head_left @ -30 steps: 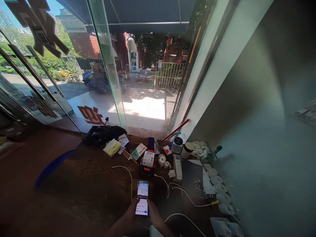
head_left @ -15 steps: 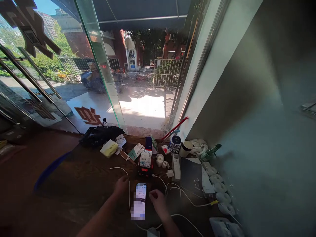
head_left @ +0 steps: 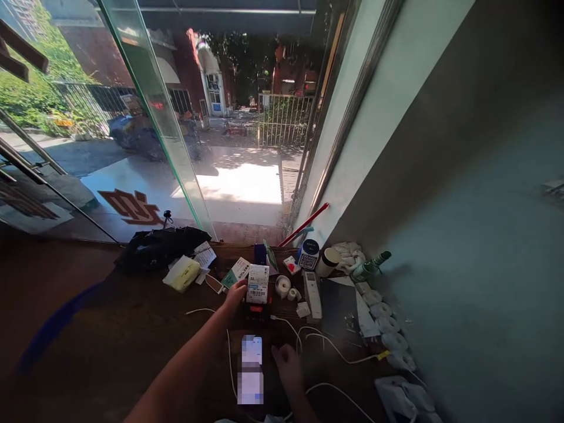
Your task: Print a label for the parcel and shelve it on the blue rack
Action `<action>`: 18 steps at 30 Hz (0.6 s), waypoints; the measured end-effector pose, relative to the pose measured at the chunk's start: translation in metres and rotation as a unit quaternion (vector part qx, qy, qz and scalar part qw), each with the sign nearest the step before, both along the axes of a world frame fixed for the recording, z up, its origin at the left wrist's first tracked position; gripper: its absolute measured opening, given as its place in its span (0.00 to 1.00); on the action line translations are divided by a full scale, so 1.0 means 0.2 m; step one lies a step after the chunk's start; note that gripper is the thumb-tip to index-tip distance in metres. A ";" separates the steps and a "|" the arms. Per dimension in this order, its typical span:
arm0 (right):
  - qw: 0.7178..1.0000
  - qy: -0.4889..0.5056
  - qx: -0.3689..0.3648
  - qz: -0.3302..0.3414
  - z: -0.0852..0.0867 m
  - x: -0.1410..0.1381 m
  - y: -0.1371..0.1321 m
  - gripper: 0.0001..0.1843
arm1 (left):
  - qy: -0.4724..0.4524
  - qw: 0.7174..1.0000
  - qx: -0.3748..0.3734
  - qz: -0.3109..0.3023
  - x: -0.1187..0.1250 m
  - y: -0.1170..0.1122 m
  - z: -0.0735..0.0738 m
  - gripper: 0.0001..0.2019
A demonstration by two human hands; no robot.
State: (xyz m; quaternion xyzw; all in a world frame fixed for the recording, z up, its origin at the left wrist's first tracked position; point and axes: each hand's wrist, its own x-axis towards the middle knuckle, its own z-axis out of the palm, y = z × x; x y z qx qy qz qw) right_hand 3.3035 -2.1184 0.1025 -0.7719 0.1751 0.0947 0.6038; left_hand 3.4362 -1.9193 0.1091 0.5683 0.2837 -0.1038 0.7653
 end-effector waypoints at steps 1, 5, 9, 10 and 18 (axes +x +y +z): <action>1.000 -0.003 0.005 -0.006 0.01 0.00 0.02 0.20 | 0.009 1.000 -0.006 -0.009 0.01 -0.01 0.00 0.10; 0.999 -0.020 0.032 -0.019 0.04 0.05 0.09 0.10 | 0.033 0.999 -0.025 -0.033 0.05 -0.01 0.01 0.11; 0.998 -0.028 0.044 -0.029 0.04 0.14 0.15 0.08 | 0.032 0.997 -0.039 -0.054 0.07 0.01 0.02 0.11; 0.998 -0.028 0.044 -0.032 0.04 0.16 0.16 0.09 | 0.031 0.997 -0.041 -0.059 0.07 0.02 0.03 0.11; 0.998 -0.022 0.040 -0.039 0.02 0.17 0.20 0.07 | 0.018 0.997 -0.034 -0.069 0.09 0.03 0.02 0.09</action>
